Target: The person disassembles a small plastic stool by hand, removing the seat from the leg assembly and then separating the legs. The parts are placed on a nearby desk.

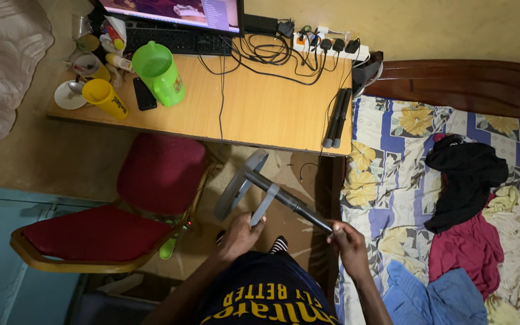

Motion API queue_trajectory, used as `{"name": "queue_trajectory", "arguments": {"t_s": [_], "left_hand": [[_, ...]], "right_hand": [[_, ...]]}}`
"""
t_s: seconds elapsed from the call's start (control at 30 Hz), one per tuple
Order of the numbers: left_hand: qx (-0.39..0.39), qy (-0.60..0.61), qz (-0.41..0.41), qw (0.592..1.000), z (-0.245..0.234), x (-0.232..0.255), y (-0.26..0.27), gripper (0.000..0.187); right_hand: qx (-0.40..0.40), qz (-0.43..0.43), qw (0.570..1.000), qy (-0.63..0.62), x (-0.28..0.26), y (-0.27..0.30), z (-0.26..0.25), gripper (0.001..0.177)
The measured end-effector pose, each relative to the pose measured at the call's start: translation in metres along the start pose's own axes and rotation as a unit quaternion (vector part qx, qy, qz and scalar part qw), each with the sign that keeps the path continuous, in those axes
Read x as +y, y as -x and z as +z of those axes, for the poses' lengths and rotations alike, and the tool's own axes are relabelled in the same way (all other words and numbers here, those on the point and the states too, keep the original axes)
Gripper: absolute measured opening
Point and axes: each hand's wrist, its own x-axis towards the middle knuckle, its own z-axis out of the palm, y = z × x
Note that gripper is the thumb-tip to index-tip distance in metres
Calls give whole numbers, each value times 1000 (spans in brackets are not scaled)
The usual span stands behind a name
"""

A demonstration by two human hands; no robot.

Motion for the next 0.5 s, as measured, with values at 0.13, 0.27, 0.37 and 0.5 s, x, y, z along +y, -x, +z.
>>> {"name": "queue_trajectory", "arguments": {"t_s": [0.13, 0.27, 0.37, 0.5], "left_hand": [[-27, -55, -41, 997, -1, 0, -2, 31], [-32, 41, 45, 998, -8, -3, -2, 39], [-85, 81, -6, 993, -10, -6, -6, 40], [-151, 144, -109, 972, -14, -11, -25, 47]], "right_hand": [[16, -198, 980, -22, 5, 5, 4, 33], [12, -195, 979, -55, 8, 7, 6, 33], [9, -180, 979, -90, 10, 6, 6, 32], [27, -157, 982, -103, 11, 6, 7, 34]]}}
